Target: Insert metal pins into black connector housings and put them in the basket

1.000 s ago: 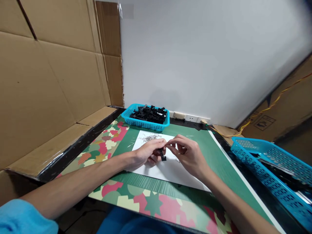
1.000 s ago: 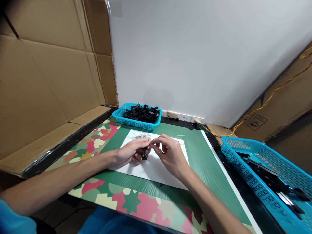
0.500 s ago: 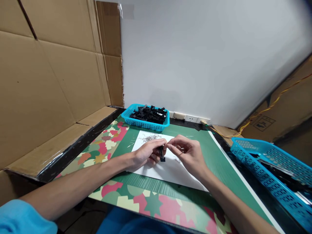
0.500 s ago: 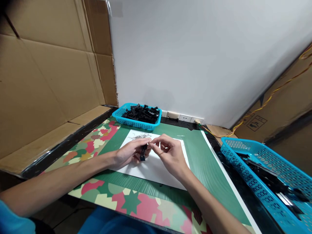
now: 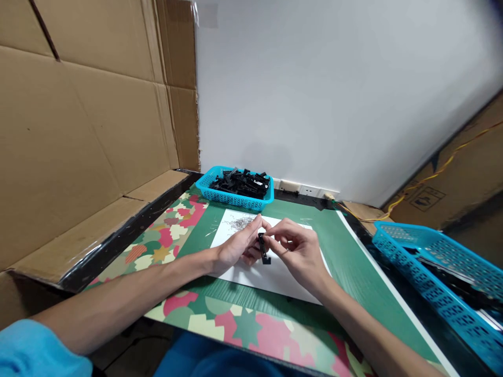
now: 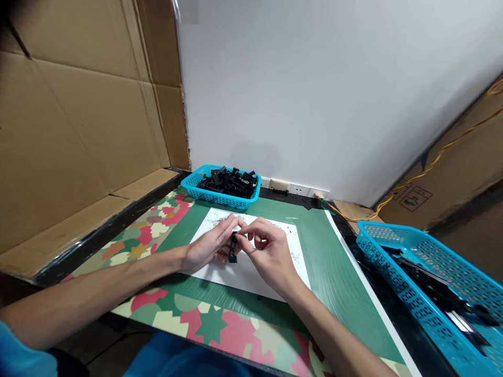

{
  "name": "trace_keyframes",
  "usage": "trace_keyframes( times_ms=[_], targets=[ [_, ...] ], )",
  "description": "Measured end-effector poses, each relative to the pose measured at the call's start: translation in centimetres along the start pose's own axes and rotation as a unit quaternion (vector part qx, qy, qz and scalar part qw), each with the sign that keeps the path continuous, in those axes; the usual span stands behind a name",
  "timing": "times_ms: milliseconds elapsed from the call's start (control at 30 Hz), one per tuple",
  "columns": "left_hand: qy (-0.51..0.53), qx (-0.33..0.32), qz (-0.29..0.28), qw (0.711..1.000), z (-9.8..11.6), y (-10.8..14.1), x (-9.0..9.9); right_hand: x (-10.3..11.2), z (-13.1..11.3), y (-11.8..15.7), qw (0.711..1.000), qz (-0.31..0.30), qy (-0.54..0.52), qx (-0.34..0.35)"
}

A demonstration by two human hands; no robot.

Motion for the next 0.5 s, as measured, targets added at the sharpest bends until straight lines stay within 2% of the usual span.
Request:
trace_keyframes(
  times_ms=[333,500],
  targets=[
    [0.004,0.004,-0.010,1.000,-0.21,-0.07,-0.17,0.01,0.27,0.34,0.998,0.037,0.053,0.027],
    [0.011,0.002,-0.018,1.000,-0.30,-0.08,-0.22,0.02,0.47,0.34,0.997,0.032,0.061,0.028]
  ],
)
Point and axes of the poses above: each hand's wrist, its own y-axis away from the middle knuckle, its own x-axis out of the back of the hand, z = x × y, the point moved 4 cm from there along -y, towards the middle knuckle, and after that the axes turned 9 degrees about -z, right-handed, at the moved point
